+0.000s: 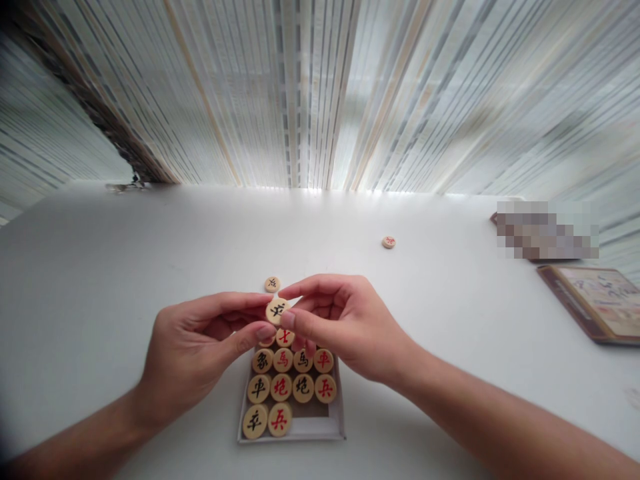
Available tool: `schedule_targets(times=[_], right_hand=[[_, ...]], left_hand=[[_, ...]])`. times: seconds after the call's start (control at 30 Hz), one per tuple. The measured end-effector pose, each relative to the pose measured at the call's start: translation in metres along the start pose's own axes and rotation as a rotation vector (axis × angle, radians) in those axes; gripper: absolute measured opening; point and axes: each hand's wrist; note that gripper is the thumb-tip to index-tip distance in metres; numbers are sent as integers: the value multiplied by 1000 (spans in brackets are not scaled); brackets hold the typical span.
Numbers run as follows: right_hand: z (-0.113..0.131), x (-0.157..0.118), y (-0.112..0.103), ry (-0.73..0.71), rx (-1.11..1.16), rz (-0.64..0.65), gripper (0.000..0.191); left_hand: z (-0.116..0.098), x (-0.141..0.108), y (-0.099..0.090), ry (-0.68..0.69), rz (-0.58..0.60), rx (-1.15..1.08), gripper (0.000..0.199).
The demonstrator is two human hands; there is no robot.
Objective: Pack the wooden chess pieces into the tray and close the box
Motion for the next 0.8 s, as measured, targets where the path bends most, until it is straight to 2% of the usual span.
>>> schedule_targets(times=[0.13,0.33,0.8], right_hand=[[2,-1,3,-37,-14,0,33],[4,0,2,-83,-68,-7,17],[5,0,4,-81,5,15,33]], left_hand=[[3,0,-1,-11,8,12,29],[4,-1,-2,-29,21,40,26],[2,-3,-3,-25,44,111,25]])
Point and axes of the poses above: each hand's wrist, its own x-axis towards the middle knuckle, its own y-axis out of the palm, z = x × y, and after that the axes turned 1 degree about -x, right-handed
